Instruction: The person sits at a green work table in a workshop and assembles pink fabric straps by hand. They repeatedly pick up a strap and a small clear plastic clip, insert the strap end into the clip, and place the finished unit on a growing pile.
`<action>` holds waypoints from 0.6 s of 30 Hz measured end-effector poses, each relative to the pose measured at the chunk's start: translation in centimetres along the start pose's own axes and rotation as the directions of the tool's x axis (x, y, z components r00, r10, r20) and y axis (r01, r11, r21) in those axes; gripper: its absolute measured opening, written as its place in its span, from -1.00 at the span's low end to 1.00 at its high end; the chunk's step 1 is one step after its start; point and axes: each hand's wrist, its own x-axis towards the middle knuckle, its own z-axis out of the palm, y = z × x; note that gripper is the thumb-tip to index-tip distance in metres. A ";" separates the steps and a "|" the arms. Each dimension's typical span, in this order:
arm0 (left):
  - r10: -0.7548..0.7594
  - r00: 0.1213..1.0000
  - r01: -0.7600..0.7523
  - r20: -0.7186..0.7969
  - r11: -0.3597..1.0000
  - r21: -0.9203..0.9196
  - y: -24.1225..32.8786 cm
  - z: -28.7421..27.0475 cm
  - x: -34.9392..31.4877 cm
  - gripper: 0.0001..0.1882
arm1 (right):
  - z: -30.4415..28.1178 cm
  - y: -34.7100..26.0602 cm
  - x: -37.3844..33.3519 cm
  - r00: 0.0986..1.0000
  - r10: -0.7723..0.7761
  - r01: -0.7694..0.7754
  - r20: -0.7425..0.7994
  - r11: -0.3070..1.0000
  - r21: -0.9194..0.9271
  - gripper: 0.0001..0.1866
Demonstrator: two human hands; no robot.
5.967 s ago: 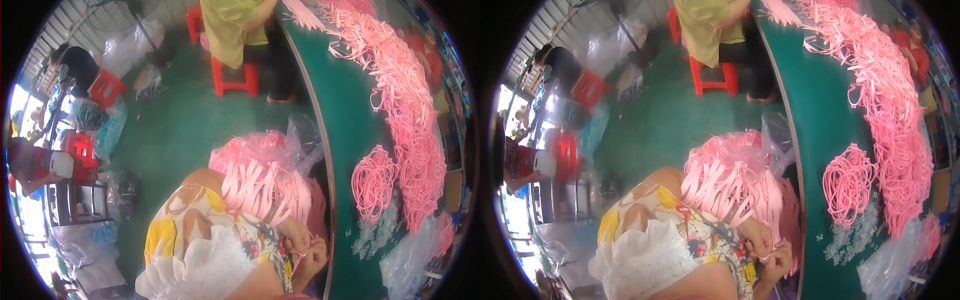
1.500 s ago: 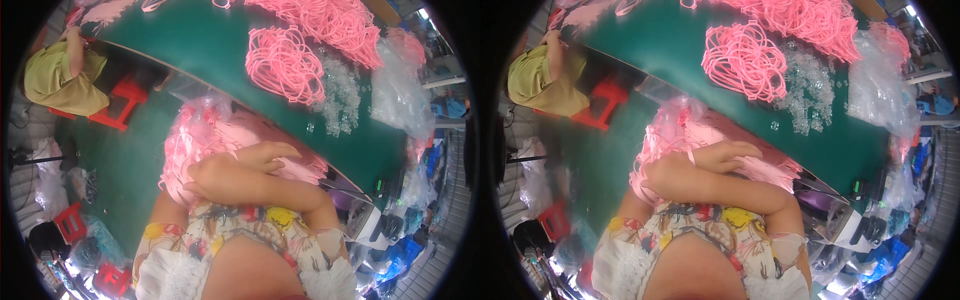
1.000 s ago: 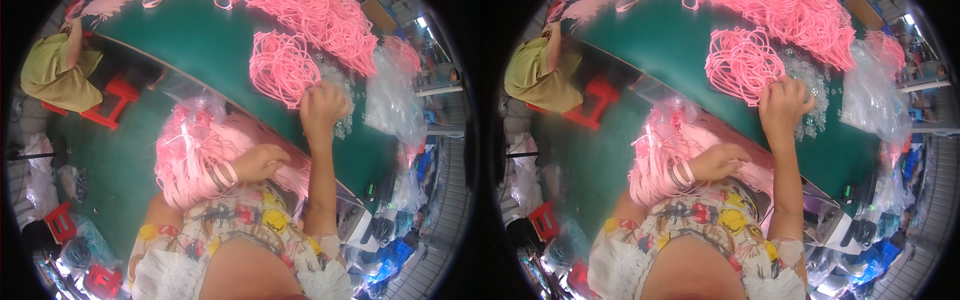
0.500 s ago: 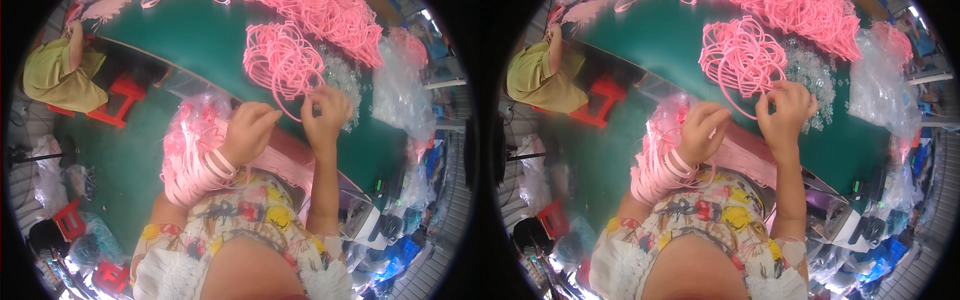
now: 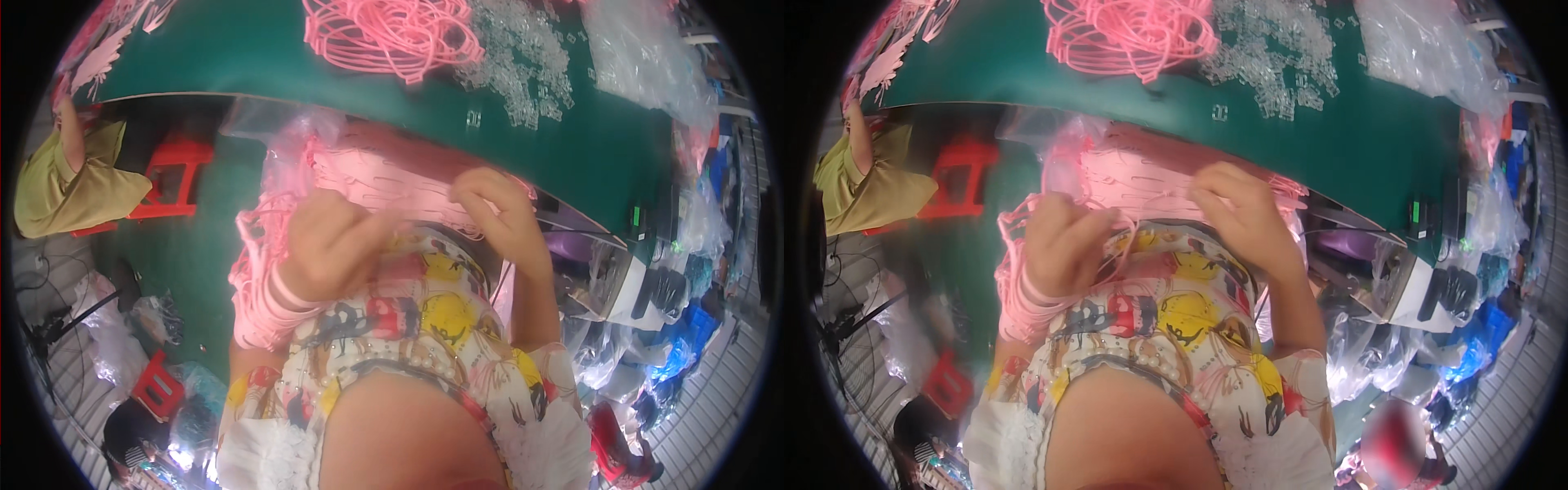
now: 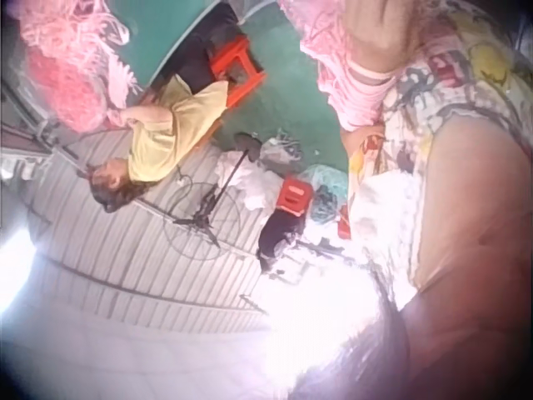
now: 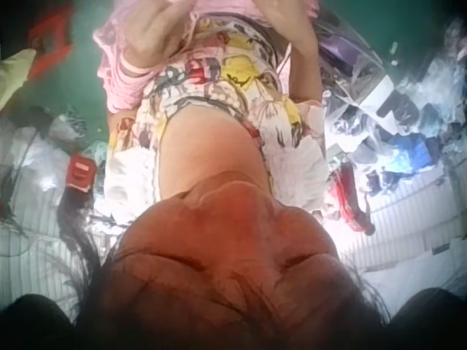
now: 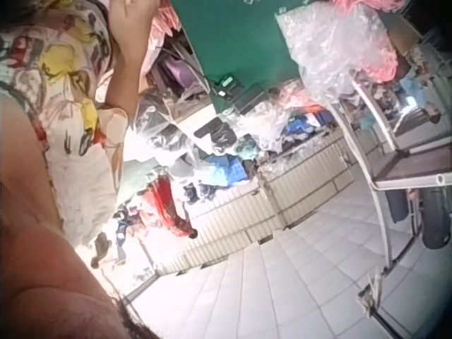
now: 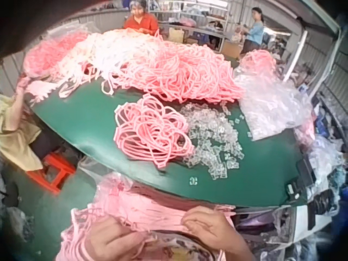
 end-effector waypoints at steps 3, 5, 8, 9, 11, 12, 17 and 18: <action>-0.149 0.988 0.152 0.029 0.972 -0.181 -0.9 -0.1 -1.1 -0.76 | -1.1 6.6 -3.5 0.982 0.131 -0.171 -0.137 0.923 -0.345 -0.86; -0.232 0.963 0.259 0.140 0.937 -0.233 -1.0 0.3 -1.3 -0.80 | -1.3 9.8 -5.9 0.961 0.181 -0.269 -0.211 0.792 -0.547 -0.83; -0.251 0.940 0.313 0.232 0.903 -0.293 -1.1 1.7 -1.6 -0.84 | -1.1 12.6 -8.5 0.961 0.131 -0.269 -0.245 0.666 -0.696 -0.77; -0.241 0.938 0.313 0.249 0.899 -0.307 -1.0 2.3 -1.6 -0.84 | -1.0 13.1 -8.7 0.958 0.120 -0.272 -0.260 0.664 -0.697 -0.76; -0.222 0.935 0.307 0.277 0.898 -0.315 -0.8 3.1 -1.2 -0.85 | -0.8 14.0 -9.2 0.955 0.057 -0.252 -0.290 0.669 -0.699 -0.75; -0.216 0.933 0.302 0.287 0.904 -0.303 -0.7 3.4 -0.9 -0.86 | -0.7 14.3 -9.2 0.949 0.039 -0.253 -0.313 0.684 -0.684 -0.76; -0.192 0.929 0.301 0.317 0.889 -0.344 -0.8 4.3 -0.6 -0.86 | -1.0 14.0 -9.3 0.944 -0.013 -0.219 -0.329 0.722 -0.656 -0.82; -0.191 0.924 0.313 0.331 0.876 -0.368 -0.9 4.4 -0.5 -0.87 | -1.1 13.8 -9.2 0.941 -0.036 -0.208 -0.335 0.721 -0.661 -0.83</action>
